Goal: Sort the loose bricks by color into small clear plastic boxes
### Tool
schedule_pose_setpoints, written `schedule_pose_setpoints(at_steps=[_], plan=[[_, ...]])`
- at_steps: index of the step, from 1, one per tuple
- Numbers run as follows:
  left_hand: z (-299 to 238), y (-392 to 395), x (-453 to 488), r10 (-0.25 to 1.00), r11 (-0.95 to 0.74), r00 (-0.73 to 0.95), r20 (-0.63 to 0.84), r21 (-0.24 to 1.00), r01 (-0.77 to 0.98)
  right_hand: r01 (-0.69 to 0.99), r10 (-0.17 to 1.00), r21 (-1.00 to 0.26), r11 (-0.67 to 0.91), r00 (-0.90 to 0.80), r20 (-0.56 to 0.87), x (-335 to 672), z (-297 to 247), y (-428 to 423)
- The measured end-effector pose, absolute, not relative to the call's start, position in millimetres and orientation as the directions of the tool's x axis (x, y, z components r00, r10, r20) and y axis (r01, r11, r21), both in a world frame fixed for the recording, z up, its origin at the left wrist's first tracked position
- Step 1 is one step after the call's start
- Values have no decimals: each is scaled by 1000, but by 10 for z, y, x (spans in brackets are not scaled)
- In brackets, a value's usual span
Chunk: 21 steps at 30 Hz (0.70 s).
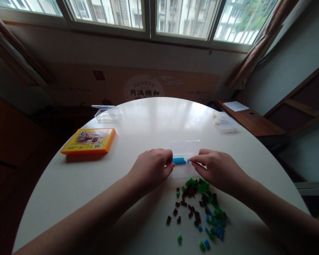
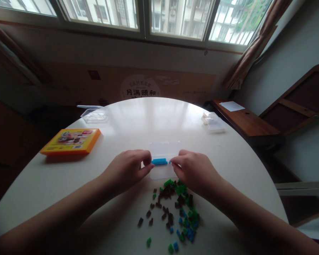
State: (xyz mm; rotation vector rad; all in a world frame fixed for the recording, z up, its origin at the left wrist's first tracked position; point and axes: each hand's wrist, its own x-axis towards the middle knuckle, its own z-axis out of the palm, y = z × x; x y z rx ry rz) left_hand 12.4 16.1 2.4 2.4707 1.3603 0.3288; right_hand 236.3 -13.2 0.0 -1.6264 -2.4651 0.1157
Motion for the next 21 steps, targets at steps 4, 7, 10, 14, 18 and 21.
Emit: schedule_pose_setpoints(at_steps=[4,7,10,14,18,21], plan=[[24,162,124,845,-514,531,61,365,776,909,922,-155,387,-377,92,2362,-12,-125],[22,163,124,844,-518,532,66,357,777,914,925,-143,379,-369,90,2361,-20,-120],[28,161,126,844,-518,532,64,353,780,917,924,-123,380,-371,90,2358,-11,-124],[38,160,128,844,-518,534,59,350,780,917,922,-111,382,-370,115,2355,22,-147],[33,160,128,844,-517,533,63,357,778,917,923,-118,380,-367,120,2358,22,-155],[29,160,127,844,-519,532,67,354,778,918,924,-118,378,-366,109,2358,-9,-139]])
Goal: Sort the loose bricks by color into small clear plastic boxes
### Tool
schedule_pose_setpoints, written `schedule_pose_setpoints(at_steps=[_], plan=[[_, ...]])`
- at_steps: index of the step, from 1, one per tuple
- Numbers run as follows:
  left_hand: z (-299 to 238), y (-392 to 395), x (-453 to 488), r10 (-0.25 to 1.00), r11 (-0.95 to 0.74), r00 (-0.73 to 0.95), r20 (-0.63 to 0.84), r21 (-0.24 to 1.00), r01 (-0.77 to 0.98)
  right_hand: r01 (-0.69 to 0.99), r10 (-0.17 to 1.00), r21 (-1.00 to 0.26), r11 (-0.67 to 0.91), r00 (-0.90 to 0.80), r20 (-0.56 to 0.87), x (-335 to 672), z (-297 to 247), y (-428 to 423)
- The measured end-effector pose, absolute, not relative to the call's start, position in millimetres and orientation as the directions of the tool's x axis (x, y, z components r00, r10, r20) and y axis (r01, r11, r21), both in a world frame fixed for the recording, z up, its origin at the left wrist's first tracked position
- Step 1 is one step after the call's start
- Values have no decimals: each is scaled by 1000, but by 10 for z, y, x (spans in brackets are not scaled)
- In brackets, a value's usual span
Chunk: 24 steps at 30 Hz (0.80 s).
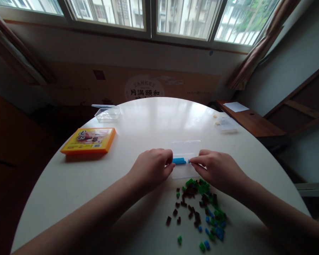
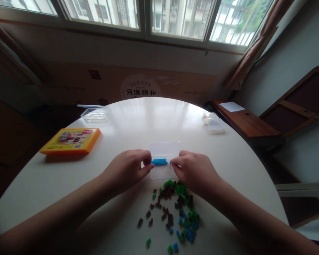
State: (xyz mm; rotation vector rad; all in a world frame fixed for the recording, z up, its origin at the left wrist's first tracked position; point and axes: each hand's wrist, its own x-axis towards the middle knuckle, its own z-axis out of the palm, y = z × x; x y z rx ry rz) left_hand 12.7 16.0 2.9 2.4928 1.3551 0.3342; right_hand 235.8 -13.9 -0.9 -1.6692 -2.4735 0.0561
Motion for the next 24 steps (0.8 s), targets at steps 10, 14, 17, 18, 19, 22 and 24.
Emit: schedule_pose_setpoints(at_steps=[10,14,17,18,19,22,24], plan=[[36,158,131,843,-521,533,70,354,777,917,923,-126,378,-363,125,2346,-62,-97],[31,158,133,844,-520,530,76,351,778,910,920,-147,388,-372,125,2340,-58,-102],[30,161,134,844,-521,531,74,349,779,908,919,-155,390,-374,123,2333,-47,-104],[31,161,135,844,-521,532,72,348,779,907,919,-157,390,-375,121,2331,-45,-104],[33,161,135,843,-522,534,67,347,779,906,919,-159,391,-376,118,2329,-43,-103],[40,158,136,845,-517,532,63,354,779,907,919,-158,391,-376,116,2321,-43,-99],[43,156,134,845,-517,531,63,355,779,908,920,-153,390,-375,118,2315,-45,-97]])
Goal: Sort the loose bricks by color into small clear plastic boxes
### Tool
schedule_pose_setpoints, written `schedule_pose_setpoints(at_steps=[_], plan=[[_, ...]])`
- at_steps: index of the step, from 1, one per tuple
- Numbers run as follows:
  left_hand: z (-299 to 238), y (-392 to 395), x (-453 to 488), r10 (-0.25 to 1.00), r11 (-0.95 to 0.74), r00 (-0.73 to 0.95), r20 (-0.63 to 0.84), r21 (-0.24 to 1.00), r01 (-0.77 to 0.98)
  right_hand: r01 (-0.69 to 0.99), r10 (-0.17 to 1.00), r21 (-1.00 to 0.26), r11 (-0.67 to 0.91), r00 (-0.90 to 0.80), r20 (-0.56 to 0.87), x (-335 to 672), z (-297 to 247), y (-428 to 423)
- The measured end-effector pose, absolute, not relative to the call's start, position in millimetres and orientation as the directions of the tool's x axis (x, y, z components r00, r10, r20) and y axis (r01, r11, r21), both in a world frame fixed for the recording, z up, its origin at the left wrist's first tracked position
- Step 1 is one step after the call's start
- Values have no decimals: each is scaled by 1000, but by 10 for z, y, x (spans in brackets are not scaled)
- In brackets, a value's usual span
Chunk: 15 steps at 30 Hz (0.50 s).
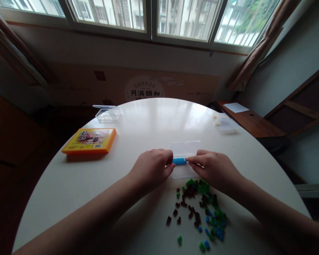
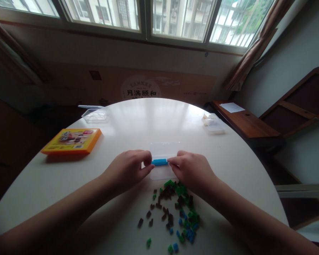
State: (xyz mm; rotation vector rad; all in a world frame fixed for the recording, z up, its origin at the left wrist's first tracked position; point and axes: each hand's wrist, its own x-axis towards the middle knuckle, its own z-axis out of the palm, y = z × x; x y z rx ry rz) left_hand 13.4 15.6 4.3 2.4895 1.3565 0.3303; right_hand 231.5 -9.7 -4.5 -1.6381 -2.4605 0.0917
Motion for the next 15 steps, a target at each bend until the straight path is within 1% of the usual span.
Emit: schedule_pose_setpoints(at_steps=[15], plan=[[60,154,137,846,-510,532,46,366,779,906,917,-147,397,-382,119,2302,-38,-109]])
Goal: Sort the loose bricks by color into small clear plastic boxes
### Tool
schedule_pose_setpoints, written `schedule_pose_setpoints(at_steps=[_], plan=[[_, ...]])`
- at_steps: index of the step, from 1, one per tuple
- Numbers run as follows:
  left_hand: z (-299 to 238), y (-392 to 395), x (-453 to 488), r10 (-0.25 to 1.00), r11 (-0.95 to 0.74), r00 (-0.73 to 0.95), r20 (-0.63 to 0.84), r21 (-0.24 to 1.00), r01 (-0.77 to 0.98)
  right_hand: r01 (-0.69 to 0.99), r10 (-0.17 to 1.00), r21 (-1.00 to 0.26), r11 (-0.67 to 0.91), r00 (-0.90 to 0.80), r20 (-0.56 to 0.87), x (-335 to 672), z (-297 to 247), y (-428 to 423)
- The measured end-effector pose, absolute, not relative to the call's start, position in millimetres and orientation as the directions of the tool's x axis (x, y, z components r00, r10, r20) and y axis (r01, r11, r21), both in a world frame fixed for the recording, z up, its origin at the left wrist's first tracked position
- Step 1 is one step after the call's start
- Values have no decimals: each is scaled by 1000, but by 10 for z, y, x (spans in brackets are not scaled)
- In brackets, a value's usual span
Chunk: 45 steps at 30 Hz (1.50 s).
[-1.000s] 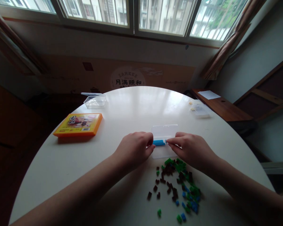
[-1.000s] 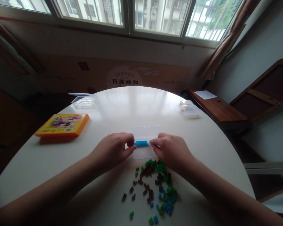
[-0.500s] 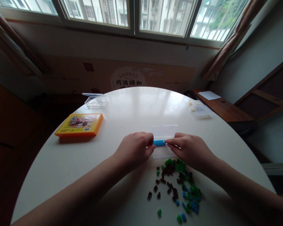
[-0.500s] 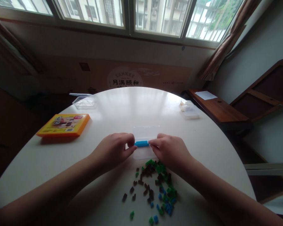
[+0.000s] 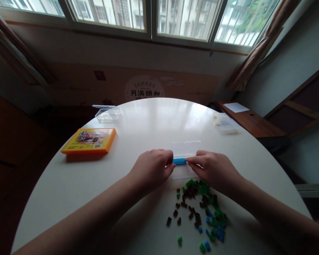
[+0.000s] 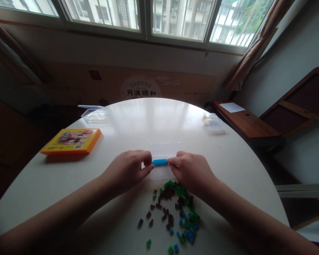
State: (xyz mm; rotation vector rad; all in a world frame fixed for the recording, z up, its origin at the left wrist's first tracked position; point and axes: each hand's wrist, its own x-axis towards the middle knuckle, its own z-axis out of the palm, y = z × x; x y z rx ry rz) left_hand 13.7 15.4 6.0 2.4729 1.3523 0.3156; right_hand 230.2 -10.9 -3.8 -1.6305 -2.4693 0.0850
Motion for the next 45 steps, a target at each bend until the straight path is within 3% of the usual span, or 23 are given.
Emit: schedule_pose_setpoints(at_steps=[22,45], plan=[[45,156,127,850,-502,525,46,377,779,905,923,-188,382,-362,132,2284,-52,-93],[30,164,127,852,-502,521,54,367,783,916,922,-129,380,-365,128,2287,-66,-77]])
